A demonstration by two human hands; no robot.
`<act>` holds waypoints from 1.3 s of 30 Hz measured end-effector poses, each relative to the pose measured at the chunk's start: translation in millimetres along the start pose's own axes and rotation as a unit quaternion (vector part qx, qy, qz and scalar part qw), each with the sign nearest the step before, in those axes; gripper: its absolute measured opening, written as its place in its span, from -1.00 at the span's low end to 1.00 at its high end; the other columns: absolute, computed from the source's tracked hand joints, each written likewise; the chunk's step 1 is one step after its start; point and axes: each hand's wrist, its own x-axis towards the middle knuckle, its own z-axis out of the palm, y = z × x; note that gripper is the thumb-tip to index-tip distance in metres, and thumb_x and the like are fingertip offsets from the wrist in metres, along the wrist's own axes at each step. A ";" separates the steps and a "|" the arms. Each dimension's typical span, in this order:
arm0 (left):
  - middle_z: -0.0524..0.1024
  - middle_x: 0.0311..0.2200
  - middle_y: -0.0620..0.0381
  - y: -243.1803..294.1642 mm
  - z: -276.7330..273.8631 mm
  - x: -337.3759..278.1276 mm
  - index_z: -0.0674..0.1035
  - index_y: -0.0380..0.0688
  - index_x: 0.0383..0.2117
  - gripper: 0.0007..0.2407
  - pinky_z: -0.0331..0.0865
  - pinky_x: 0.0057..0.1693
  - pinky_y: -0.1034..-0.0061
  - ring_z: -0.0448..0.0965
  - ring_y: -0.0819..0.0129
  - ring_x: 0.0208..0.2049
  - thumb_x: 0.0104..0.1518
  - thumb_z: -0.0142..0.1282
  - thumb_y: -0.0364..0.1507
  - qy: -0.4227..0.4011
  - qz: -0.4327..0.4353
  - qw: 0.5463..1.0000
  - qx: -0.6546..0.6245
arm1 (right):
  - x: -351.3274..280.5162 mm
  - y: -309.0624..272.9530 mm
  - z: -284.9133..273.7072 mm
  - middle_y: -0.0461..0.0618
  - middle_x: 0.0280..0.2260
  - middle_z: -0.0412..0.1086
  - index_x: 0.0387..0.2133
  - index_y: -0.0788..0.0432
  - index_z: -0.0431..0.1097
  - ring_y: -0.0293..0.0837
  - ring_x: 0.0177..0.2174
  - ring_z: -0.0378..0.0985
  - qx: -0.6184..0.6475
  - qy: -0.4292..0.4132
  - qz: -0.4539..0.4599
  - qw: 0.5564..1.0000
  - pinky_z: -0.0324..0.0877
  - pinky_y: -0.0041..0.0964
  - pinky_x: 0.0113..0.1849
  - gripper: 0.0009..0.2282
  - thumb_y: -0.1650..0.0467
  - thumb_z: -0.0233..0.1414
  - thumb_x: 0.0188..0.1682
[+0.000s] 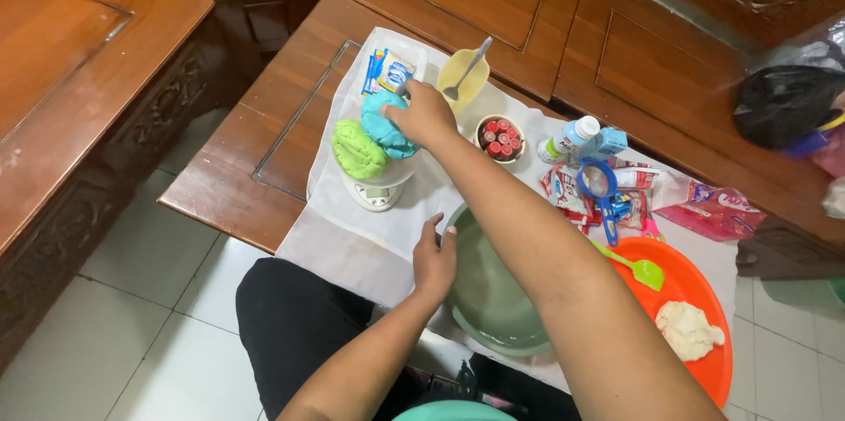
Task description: Kneading and mixing colored dough in a bowl and transferring it to a plate
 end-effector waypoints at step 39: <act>0.55 -0.34 0.00 -54.8 -8.0 55.2 0.66 -0.05 -0.12 -0.83 0.33 -0.02 0.34 0.46 0.25 -0.26 0.31 0.13 -0.30 0.094 0.157 0.982 0.048 | -392.2 502.2 -89.1 0.06 -0.03 0.45 0.07 0.08 0.44 0.05 0.02 0.51 0.054 0.402 0.426 0.809 0.40 -0.11 0.06 -0.45 0.11 0.30 -0.16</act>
